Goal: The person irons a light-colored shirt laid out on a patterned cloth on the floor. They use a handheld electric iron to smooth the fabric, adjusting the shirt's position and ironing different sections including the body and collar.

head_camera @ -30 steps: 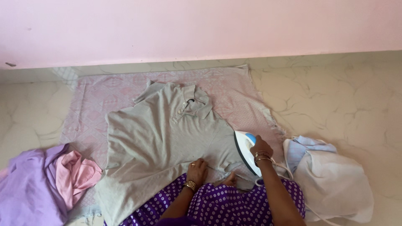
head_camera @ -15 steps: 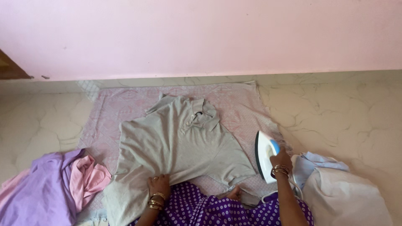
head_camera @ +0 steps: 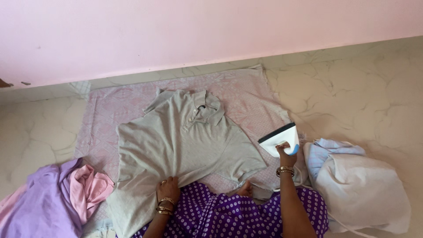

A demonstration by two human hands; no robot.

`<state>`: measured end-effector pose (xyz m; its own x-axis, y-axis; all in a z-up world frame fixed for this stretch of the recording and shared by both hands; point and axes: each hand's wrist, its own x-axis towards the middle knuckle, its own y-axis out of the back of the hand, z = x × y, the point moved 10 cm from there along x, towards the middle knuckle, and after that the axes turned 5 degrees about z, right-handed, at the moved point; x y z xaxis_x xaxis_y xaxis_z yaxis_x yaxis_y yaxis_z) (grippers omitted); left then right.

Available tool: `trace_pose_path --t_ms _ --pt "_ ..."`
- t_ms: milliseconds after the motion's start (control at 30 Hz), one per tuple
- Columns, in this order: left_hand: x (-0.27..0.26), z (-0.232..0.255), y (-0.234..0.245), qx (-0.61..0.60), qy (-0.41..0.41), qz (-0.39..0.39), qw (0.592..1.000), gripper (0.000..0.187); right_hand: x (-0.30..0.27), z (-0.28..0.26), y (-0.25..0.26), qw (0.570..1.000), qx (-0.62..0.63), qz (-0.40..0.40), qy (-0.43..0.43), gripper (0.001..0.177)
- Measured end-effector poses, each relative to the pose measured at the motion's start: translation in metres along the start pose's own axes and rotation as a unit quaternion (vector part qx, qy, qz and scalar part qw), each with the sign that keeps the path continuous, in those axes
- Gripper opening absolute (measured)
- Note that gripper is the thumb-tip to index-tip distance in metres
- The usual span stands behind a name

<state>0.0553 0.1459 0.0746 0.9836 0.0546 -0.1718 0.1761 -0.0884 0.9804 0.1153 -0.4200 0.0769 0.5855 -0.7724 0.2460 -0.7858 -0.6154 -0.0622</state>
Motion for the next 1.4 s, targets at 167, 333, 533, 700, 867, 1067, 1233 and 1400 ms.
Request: trace_pose_path --t_ms 167,333,533,700,867,1067,1233,1400 --pt "-0.002 -0.005 0.007 -0.026 0.006 0.005 1.0 0.023 -0.001 0.007 -0.005 0.998 -0.007 -0.02 -0.053 0.041" --pt "-0.016 -0.018 0.011 -0.041 -0.002 0.015 0.999 0.025 -0.009 -0.001 0.015 0.998 -0.041 -0.021 -0.046 0.071" --pt "-0.034 -0.036 0.035 -0.03 0.012 0.024 0.999 0.022 -0.066 0.004 0.058 0.911 -0.387 0.038 -0.14 0.041" --pt "-0.047 -0.066 0.074 -0.03 0.039 0.131 0.99 0.02 -0.107 0.009 -0.034 0.826 -0.519 -0.219 0.018 0.058" --pt "-0.061 -0.131 0.091 -0.024 0.114 0.135 0.984 0.017 -0.11 0.038 -0.05 0.772 -0.559 -0.249 -0.171 0.072" --pt "-0.063 -0.218 0.094 -0.203 0.255 0.132 0.936 0.03 -0.095 0.03 -0.076 0.789 -0.498 -0.337 -0.128 0.07" --pt "-0.046 -0.268 0.168 -0.245 0.166 0.388 0.873 0.035 -0.122 0.008 -0.059 0.785 -0.474 -0.385 -0.103 0.064" --pt "-0.073 -0.314 0.199 -0.293 0.192 0.445 0.824 0.018 -0.229 -0.041 -0.013 0.797 -0.313 -0.488 -0.17 0.069"
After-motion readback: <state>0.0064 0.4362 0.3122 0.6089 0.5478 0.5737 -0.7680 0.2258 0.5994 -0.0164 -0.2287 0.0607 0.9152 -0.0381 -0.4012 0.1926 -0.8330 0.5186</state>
